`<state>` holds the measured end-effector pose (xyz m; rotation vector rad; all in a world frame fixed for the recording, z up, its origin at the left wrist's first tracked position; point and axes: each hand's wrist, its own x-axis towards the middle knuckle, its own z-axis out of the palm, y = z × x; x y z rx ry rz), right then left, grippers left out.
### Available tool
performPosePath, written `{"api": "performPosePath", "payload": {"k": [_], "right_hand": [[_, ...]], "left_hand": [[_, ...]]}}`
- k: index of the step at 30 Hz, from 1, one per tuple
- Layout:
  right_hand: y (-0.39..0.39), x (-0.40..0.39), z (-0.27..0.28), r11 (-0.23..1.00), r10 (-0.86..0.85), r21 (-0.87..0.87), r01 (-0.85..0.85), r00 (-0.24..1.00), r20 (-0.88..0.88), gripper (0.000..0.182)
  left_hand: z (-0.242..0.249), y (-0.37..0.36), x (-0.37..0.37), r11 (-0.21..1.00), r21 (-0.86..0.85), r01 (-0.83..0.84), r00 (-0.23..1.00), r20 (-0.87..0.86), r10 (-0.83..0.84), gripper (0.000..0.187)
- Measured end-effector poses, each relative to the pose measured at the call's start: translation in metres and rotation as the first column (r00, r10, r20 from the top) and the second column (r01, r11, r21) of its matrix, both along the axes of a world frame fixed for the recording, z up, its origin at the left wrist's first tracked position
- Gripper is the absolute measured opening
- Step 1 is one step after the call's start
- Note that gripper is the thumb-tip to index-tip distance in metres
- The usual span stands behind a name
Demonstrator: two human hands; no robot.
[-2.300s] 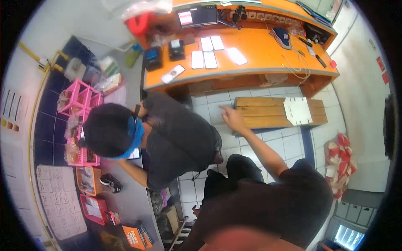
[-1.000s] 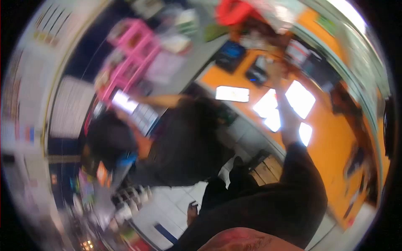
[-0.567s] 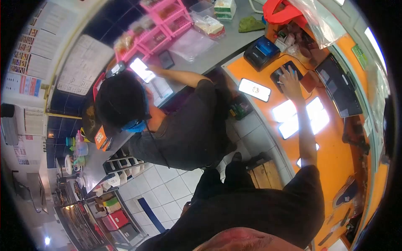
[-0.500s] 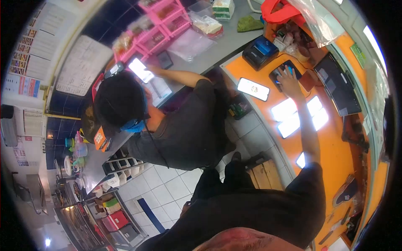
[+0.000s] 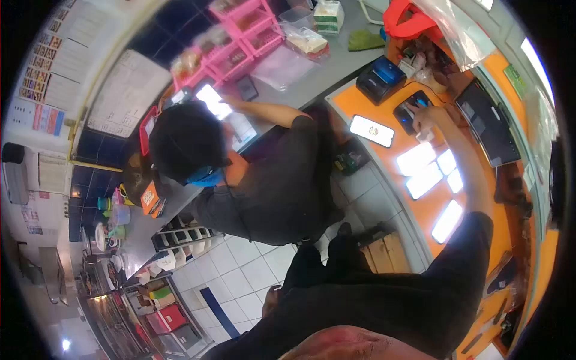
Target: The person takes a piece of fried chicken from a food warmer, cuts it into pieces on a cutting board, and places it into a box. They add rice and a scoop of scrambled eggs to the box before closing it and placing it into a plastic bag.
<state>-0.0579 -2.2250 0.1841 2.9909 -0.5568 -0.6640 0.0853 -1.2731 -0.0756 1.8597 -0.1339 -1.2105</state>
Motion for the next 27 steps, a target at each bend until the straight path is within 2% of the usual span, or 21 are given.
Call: {"api": "performPosePath", "payload": {"k": [1, 3, 4, 5, 7, 8, 9, 10, 11, 12, 13, 15, 16, 17, 18, 19, 21, 22, 23, 26, 27], "right_hand": [[-0.018, 0.006, -0.004, 0.993, -0.022, 0.115, 0.027, 0.999, -0.044, 0.031], [-0.054, 0.016, -0.018, 0.937, -0.072, 0.330, 0.118, 0.986, -0.147, 0.034], [-0.043, 0.015, -0.017, 0.935, -0.161, 0.344, 0.088, 0.969, 0.189, 0.031], [-0.013, 0.017, -0.002, 0.933, -0.233, 0.356, 0.049, 0.836, 0.497, 0.028], [0.082, 0.014, 0.041, 0.817, -0.514, 0.569, 0.092, 0.563, 0.647, 0.020], [0.106, 0.015, 0.044, 0.828, -0.447, 0.561, 0.006, 0.610, 0.654, 0.013], [0.119, 0.002, 0.011, 0.940, -0.271, 0.341, 0.018, 0.647, 0.713, 0.021], [0.142, -0.004, -0.006, 0.995, -0.093, 0.094, 0.035, 0.671, 0.736, 0.028], [0.175, -0.011, -0.024, 0.975, -0.219, 0.178, 0.130, 0.666, 0.713, 0.029], [0.221, -0.009, -0.023, 0.939, -0.344, 0.258, 0.227, 0.645, 0.682, 0.030], [0.266, -0.006, -0.021, 0.888, -0.460, 0.330, 0.321, 0.611, 0.645, 0.032], [0.345, 0.005, -0.029, 0.909, -0.417, 0.283, 0.306, 0.653, 0.632, 0.028], [0.380, 0.009, -0.039, 0.916, -0.400, 0.243, 0.320, 0.680, 0.614, 0.024], [0.413, 0.007, -0.054, 0.919, -0.389, 0.202, 0.338, 0.706, 0.591, 0.021], [0.443, -0.001, -0.090, 0.902, -0.429, 0.308, 0.304, 0.719, 0.547, 0.021], [0.469, -0.004, -0.119, 0.870, -0.466, 0.411, 0.274, 0.732, 0.498, 0.021], [0.561, 0.050, -0.051, 0.595, -0.673, 0.625, 0.505, 0.738, 0.044, 0.027], [0.593, 0.066, -0.059, 0.586, -0.628, 0.655, 0.478, 0.778, -0.007, 0.028], [0.624, 0.078, -0.072, 0.574, -0.575, 0.680, 0.456, 0.816, -0.061, 0.029], [0.698, 0.152, -0.086, 0.658, -0.392, 0.748, 0.086, 0.887, 0.242, 0.033], [0.717, 0.193, -0.082, 0.642, -0.344, 0.766, -0.042, 0.876, 0.337, 0.031]], "left_hand": [[-0.003, -0.002, -0.002, 0.925, -0.210, 0.318, 0.875, 0.440, -0.201, 0.034], [-0.007, -0.010, 0.003, 0.741, -0.240, 0.627, 0.530, 0.829, -0.180, 0.034], [-0.005, -0.005, 0.006, 0.859, -0.151, 0.489, 0.664, 0.704, -0.254, 0.034], [-0.004, 0.004, 0.006, 0.937, -0.032, 0.349, 0.793, 0.543, -0.277, 0.035], [-0.002, 0.023, -0.006, 0.959, 0.264, 0.103, 0.976, 0.161, -0.149, 0.035], [-0.003, 0.031, -0.011, 0.966, 0.248, 0.073, 0.965, 0.225, -0.131, 0.034], [-0.005, 0.034, -0.010, 0.972, 0.232, 0.035, 0.951, 0.290, -0.104, 0.032], [-0.011, 0.036, -0.005, 0.939, 0.344, 0.017, 0.978, 0.189, -0.086, 0.030], [-0.015, 0.046, 0.002, 0.938, 0.340, 0.073, 0.959, 0.235, -0.160, 0.032], [-0.008, 0.040, 0.007, 0.897, 0.433, -0.092, 0.993, 0.105, 0.051, 0.033], [0.023, 0.029, 0.019, 0.868, 0.495, -0.034, 0.992, 0.119, -0.029, 0.038], [-0.033, 0.080, 0.033, 0.881, 0.399, 0.256, 0.805, 0.417, -0.423, 0.041], [-0.030, 0.085, 0.042, 0.886, 0.392, 0.249, 0.807, 0.421, -0.413, 0.041], [-0.023, 0.087, 0.051, 0.915, 0.389, 0.107, 0.915, 0.322, -0.244, 0.042], [-0.016, 0.090, 0.062, 0.914, 0.404, -0.030, 0.976, 0.209, -0.061, 0.042], [-0.015, 0.098, 0.074, 0.922, 0.381, -0.068, 0.976, 0.219, -0.018, 0.041], [-0.020, 0.127, 0.107, 0.965, 0.250, 0.080, 0.930, 0.330, -0.162, 0.040], [-0.001, 0.130, 0.121, 0.920, 0.386, -0.067, 0.966, 0.255, -0.036, 0.039], [-0.004, 0.146, 0.134, 0.948, 0.291, -0.129, 0.949, 0.313, 0.033, 0.036], [0.007, 0.186, 0.176, 0.932, 0.140, -0.333, 0.860, 0.450, 0.240, 0.034], [0.017, 0.192, 0.193, 0.890, 0.145, -0.433, 0.850, 0.394, 0.349, 0.034]]}}
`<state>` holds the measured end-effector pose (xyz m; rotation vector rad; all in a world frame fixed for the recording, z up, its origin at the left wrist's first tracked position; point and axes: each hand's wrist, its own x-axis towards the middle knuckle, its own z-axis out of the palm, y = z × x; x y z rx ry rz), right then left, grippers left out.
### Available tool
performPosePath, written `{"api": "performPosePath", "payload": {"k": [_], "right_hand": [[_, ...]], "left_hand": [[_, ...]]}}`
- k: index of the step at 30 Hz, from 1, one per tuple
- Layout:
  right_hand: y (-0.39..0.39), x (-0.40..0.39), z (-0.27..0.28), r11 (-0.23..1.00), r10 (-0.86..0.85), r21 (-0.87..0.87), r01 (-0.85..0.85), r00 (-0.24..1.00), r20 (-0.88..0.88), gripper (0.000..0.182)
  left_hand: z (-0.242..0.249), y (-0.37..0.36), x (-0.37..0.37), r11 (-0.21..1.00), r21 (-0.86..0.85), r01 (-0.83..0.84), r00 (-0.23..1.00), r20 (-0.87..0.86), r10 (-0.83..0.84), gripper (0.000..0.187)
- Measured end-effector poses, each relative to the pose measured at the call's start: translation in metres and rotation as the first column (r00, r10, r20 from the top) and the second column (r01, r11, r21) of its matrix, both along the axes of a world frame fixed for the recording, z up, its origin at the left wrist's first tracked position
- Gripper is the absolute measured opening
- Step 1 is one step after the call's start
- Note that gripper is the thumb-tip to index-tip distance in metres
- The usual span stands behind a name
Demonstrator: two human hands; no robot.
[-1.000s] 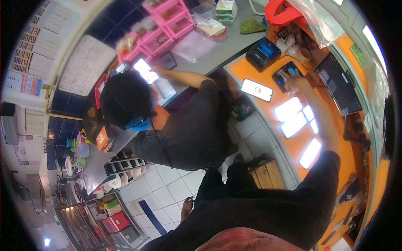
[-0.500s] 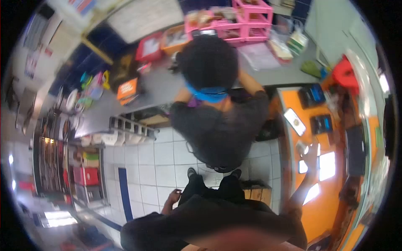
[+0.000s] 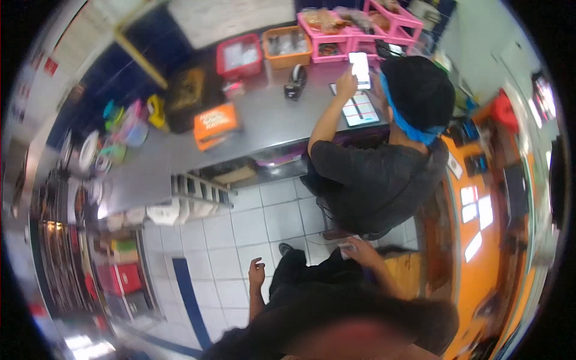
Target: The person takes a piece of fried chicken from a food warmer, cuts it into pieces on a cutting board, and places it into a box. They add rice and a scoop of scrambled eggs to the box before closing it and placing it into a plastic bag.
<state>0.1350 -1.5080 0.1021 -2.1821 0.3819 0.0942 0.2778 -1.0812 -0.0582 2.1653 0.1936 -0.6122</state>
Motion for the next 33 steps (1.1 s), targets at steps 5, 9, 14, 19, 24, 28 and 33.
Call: {"api": "performPosePath", "payload": {"k": [5, 9, 14, 19, 24, 28, 33], "right_hand": [[0.067, 0.183, 0.034, 0.862, 0.427, 0.230, -0.453, 0.891, 0.156, 0.033], [0.111, 0.280, 0.089, 0.766, 0.555, 0.297, -0.570, 0.820, 0.142, 0.059], [0.122, 0.380, 0.106, 0.694, 0.687, 0.269, -0.668, 0.726, 0.028, 0.079], [0.090, 0.479, 0.085, 0.755, 0.590, 0.179, -0.631, 0.773, 0.233, 0.080], [0.053, 0.575, 0.101, 0.878, 0.273, 0.383, -0.289, 0.957, 0.096, 0.068], [0.053, 0.629, 0.094, 0.965, 0.002, 0.263, 0.009, 0.999, -0.040, 0.068], [0.068, 0.645, 0.056, 0.972, -0.194, -0.112, 0.204, 0.976, 0.097, 0.077]], "left_hand": [[0.136, -0.032, 0.084, 0.839, -0.537, -0.089, 0.996, -0.040, 0.081, 0.039], [0.210, -0.083, 0.145, 0.710, -0.705, -0.003, 0.996, -0.069, -0.065, 0.040], [0.202, -0.082, 0.230, 0.662, -0.746, -0.074, 0.969, -0.210, -0.128, 0.028], [0.197, -0.101, 0.337, 0.706, -0.698, -0.121, 0.992, -0.113, 0.059, 0.019], [0.212, -0.139, 0.444, 0.781, -0.601, -0.171, 0.909, 0.209, 0.360, 0.020], [0.223, -0.156, 0.520, 0.944, -0.323, -0.070, 0.889, 0.409, 0.206, 0.028], [0.188, -0.153, 0.561, 0.966, 0.196, -0.166, 0.610, 0.790, -0.056, 0.042]]}}
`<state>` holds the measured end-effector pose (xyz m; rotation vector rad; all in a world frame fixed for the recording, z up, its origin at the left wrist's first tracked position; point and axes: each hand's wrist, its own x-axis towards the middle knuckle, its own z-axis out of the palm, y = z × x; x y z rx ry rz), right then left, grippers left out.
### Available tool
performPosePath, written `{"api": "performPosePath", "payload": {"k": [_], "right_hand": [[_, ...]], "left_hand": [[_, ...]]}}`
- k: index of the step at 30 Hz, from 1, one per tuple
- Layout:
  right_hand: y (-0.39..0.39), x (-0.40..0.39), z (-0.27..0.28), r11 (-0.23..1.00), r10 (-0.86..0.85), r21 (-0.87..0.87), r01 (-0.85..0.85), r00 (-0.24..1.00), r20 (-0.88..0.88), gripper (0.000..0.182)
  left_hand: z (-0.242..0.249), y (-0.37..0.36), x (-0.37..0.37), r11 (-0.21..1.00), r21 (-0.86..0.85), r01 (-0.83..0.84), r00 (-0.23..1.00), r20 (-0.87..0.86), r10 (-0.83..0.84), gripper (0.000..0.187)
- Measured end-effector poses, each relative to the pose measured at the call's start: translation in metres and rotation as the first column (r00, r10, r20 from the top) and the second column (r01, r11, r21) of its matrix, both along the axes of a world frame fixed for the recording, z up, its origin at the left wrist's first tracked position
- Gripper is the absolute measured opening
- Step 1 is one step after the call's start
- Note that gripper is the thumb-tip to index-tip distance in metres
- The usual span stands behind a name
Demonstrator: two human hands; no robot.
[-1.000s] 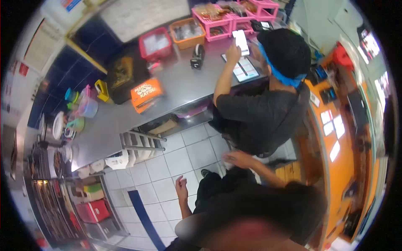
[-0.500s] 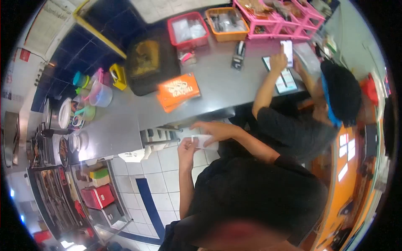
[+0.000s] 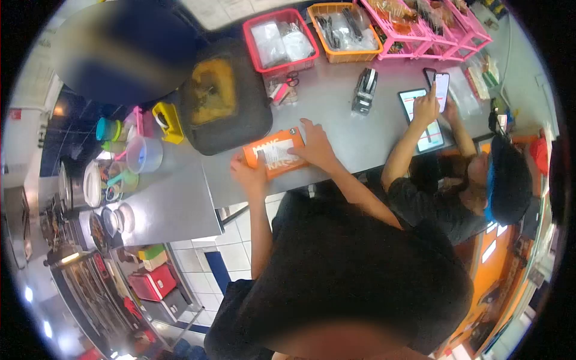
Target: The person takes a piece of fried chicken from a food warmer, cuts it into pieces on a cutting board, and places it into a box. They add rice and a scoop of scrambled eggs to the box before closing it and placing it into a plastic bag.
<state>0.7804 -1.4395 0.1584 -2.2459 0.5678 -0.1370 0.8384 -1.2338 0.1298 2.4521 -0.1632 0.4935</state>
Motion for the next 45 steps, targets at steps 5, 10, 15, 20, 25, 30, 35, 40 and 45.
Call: {"api": "performPosePath", "payload": {"k": [5, 10, 15, 20, 25, 30, 35, 40, 45], "right_hand": [[-0.003, -0.016, -0.018, 0.712, 0.003, 0.700, 0.050, 0.997, -0.074, 0.089], [-0.026, -0.050, -0.004, 0.571, -0.297, 0.801, 0.182, 0.955, -0.005, 0.082], [-0.069, -0.113, -0.029, 0.425, -0.618, 0.771, 0.474, 0.775, -0.136, 0.079], [-0.093, -0.131, -0.032, 0.393, -0.715, 0.704, 0.592, 0.678, -0.171, 0.079], [-0.109, -0.124, -0.066, 0.691, -0.594, 0.361, 0.626, 0.777, -0.209, 0.082], [-0.114, -0.122, -0.090, 0.623, -0.662, 0.433, 0.651, 0.734, -0.152, 0.080], [-0.117, -0.121, -0.069, 0.613, -0.673, 0.436, 0.659, 0.725, -0.150, 0.077], [-0.170, -0.097, -0.092, 0.602, -0.726, -0.252, 0.757, 0.651, 0.220, 0.073], [-0.216, -0.030, -0.050, 0.641, -0.760, 0.052, 0.766, 0.643, -0.093, 0.049]], "left_hand": [[0.008, 0.015, 0.019, 0.837, -0.534, 0.115, 0.735, -0.521, -0.434, 0.054], [0.050, -0.041, 0.019, 0.837, -0.482, 0.258, 0.625, -0.577, -0.525, 0.055], [-0.006, -0.141, 0.030, 0.607, -0.337, 0.720, 0.465, -0.415, -0.782, 0.054], [-0.032, -0.203, 0.034, 0.480, -0.356, 0.802, 0.233, -0.554, -0.799, 0.054], [-0.041, -0.199, 0.033, 0.455, -0.281, 0.845, 0.409, -0.208, -0.889, 0.081], [-0.033, -0.181, 0.047, 0.005, -0.003, 1.000, 0.004, -0.182, -0.983, 0.065], [-0.018, -0.189, 0.057, -0.104, -0.023, 0.994, -0.106, -0.270, -0.957, 0.071], [-0.016, -0.214, 0.054, -0.107, 0.004, 0.994, -0.101, -0.291, -0.951, 0.077], [-0.029, -0.225, 0.048, -0.075, 0.073, 0.995, -0.061, -0.171, -0.983, 0.073]]}}
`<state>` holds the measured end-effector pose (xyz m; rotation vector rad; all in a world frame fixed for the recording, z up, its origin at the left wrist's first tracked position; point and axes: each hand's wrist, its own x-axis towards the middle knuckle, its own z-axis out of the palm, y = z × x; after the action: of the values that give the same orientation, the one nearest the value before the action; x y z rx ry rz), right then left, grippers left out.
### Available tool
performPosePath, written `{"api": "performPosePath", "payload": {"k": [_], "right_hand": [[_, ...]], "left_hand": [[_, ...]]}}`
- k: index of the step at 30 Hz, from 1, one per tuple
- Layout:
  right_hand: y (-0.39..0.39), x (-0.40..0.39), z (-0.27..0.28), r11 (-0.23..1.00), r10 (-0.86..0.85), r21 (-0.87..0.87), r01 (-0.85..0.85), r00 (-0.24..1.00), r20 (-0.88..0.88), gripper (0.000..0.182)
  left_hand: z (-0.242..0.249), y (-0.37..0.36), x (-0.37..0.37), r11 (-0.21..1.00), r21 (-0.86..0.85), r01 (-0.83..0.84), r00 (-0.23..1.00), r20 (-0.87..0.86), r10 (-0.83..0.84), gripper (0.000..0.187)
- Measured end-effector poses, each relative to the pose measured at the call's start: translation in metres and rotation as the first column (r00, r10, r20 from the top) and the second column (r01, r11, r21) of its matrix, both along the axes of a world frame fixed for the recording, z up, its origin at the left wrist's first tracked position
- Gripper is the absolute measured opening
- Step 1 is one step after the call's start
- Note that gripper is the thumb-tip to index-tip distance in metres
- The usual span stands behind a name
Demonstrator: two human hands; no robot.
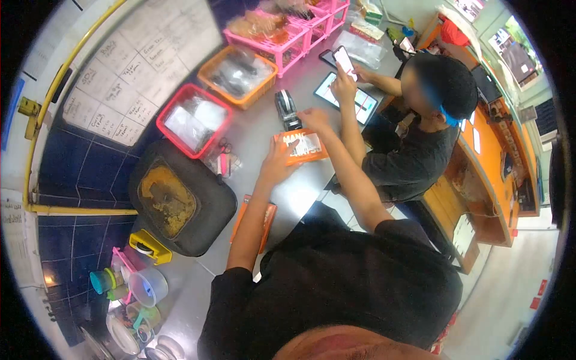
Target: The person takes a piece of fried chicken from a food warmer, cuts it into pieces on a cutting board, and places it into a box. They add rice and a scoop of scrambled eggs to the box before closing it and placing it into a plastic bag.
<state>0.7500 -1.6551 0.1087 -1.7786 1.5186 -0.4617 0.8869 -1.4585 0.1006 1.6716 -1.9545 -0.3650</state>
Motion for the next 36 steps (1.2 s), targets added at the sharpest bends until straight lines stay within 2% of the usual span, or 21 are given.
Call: {"api": "performPosePath", "payload": {"k": [1, 3, 6, 10, 12, 13, 15, 17, 18, 20, 23, 26, 27, 28, 29, 30, 32, 36], "right_hand": [[-0.010, 0.006, -0.003, 1.000, 0.001, -0.005, -0.001, 1.000, 0.006, 0.049], [-0.024, 0.014, -0.021, 0.971, 0.113, 0.205, -0.123, 0.992, 0.063, 0.041], [-0.035, 0.021, -0.034, 0.956, 0.129, 0.247, -0.159, 0.983, 0.132, 0.042], [-0.015, 0.023, 0.002, 0.964, 0.057, 0.259, -0.060, 0.998, 0.021, 0.042], [-0.011, 0.017, 0.000, 0.989, 0.019, 0.142, -0.046, 0.982, 0.188, 0.038], [0.003, 0.008, 0.009, 0.987, 0.017, 0.156, -0.046, 0.984, 0.180, 0.038], [0.057, -0.017, 0.043, 0.991, 0.061, 0.094, -0.100, 0.936, 0.347, 0.037], [0.108, -0.041, 0.035, 0.967, 0.019, 0.230, -0.109, 0.932, 0.362, 0.029], [0.129, -0.055, 0.016, 0.990, 0.098, 0.072, -0.123, 0.955, 0.281, 0.029], [0.165, -0.064, 0.030, 0.989, 0.038, 0.131, -0.073, 0.968, 0.248, 0.033], [0.165, -0.067, -0.029, 0.986, -0.053, 0.164, 0.017, 0.974, 0.218, 0.032], [0.157, -0.063, -0.054, 0.973, -0.109, 0.220, 0.074, 0.982, 0.151, 0.030], [0.153, -0.059, -0.065, 0.973, -0.109, 0.221, 0.073, 0.982, 0.153, 0.030], [0.147, -0.057, -0.088, 0.991, -0.109, 0.091, 0.097, 0.983, 0.145, 0.029], [0.146, -0.055, -0.091, 0.992, -0.111, -0.042, 0.118, 0.984, 0.138, 0.028], [0.147, -0.056, -0.095, 0.992, -0.111, -0.041, 0.117, 0.984, 0.141, 0.028], [0.151, -0.057, -0.074, 0.989, -0.071, -0.131, 0.073, 0.997, 0.023, 0.031], [0.154, -0.055, -0.045, 0.990, -0.066, -0.127, 0.065, 0.998, -0.003, 0.034]], "left_hand": [[0.000, -0.001, 0.000, 1.000, -0.005, -0.001, 1.000, 0.006, 0.001, 0.073], [0.001, 0.001, -0.002, 1.000, 0.021, -0.003, 1.000, -0.030, 0.004, 0.071], [-0.004, 0.001, -0.003, 0.999, -0.043, -0.011, 1.000, -0.022, 0.010, 0.070], [-0.007, 0.001, -0.003, 0.999, -0.037, -0.021, 0.999, -0.036, 0.020, 0.069], [-0.011, -0.003, -0.002, 0.999, -0.044, -0.005, 0.998, -0.057, 0.002, 0.069], [-0.010, -0.002, -0.003, 1.000, -0.029, -0.006, 0.998, -0.066, 0.004, 0.069], [-0.003, 0.000, -0.004, 1.000, -0.010, -0.024, 0.996, -0.088, 0.023, 0.070], [-0.008, 0.000, -0.005, 1.000, -0.013, -0.027, 0.996, -0.083, 0.025, 0.070], [-0.010, -0.003, -0.005, 0.998, -0.040, -0.038, 0.997, -0.071, 0.036, 0.070], [-0.011, -0.003, -0.006, 0.998, -0.057, -0.038, 0.996, -0.077, 0.034, 0.071], [-0.009, -0.004, -0.006, 0.997, -0.071, -0.033, 0.997, -0.070, 0.028, 0.072], [-0.004, -0.003, -0.006, 0.999, -0.048, -0.011, 0.995, -0.097, 0.006, 0.072], [-0.002, -0.004, -0.006, 0.999, -0.047, -0.011, 0.996, -0.094, 0.007, 0.072], [-0.003, -0.004, -0.006, 0.999, -0.047, -0.011, 0.996, -0.092, 0.007, 0.072], [-0.004, -0.004, -0.006, 0.999, -0.048, -0.011, 0.996, -0.090, 0.007, 0.071], [-0.005, -0.002, -0.006, 0.999, -0.047, -0.012, 0.996, -0.087, 0.008, 0.071], [-0.006, -0.004, -0.006, 0.999, -0.027, -0.023, 0.998, -0.067, 0.022, 0.071], [-0.009, -0.003, -0.007, 0.998, -0.053, -0.031, 0.998, -0.055, 0.028, 0.071]]}}
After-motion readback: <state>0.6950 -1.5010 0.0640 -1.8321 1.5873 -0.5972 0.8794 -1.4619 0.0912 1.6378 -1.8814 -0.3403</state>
